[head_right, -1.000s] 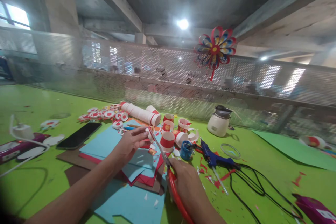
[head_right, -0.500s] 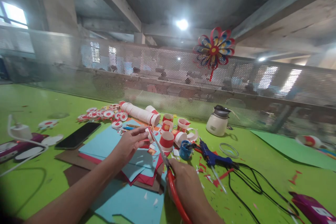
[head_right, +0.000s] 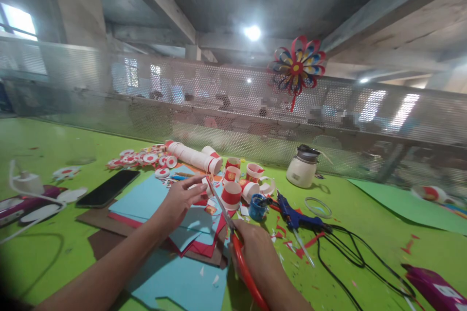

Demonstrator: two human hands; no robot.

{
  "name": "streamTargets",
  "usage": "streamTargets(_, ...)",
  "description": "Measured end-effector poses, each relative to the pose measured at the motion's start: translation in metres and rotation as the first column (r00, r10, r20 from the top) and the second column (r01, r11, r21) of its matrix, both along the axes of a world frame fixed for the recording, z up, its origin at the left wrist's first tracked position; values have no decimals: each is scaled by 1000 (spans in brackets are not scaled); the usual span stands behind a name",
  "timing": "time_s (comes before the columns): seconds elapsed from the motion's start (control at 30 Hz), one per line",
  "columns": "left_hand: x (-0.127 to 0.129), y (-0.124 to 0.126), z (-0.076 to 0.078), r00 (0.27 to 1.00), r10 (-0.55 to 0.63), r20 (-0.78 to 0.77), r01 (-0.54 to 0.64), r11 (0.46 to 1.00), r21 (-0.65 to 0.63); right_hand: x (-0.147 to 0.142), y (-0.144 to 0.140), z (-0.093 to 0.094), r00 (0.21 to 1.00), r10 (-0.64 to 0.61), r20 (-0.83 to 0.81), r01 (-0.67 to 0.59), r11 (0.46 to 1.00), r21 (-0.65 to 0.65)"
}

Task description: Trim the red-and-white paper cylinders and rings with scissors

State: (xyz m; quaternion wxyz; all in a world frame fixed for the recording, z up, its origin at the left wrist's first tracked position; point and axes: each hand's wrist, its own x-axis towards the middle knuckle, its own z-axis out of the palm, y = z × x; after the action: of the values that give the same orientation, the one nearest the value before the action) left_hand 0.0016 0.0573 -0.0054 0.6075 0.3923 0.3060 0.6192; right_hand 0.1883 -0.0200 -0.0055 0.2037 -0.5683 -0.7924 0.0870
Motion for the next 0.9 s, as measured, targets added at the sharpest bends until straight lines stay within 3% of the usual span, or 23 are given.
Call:
streamTargets(0.3,0,-1,3,1000,20,14,-20,1000,17,2,0,0,997,-42,67,42,999,13)
streamTargets(0.5,0,0,0,992,-64,107,64,998,3,0,1,0,996,-51,78,50,999,17)
streamTargets(0.67,-2,2,-1,997,-48,53,50,998,-36,0,1,-1,1000,-18,20,18,1000,22)
streamTargets(0.9,-1,2,-1,999,-51,-13,51,999,9,2,3,0,999,-29,17,29,1000,-11)
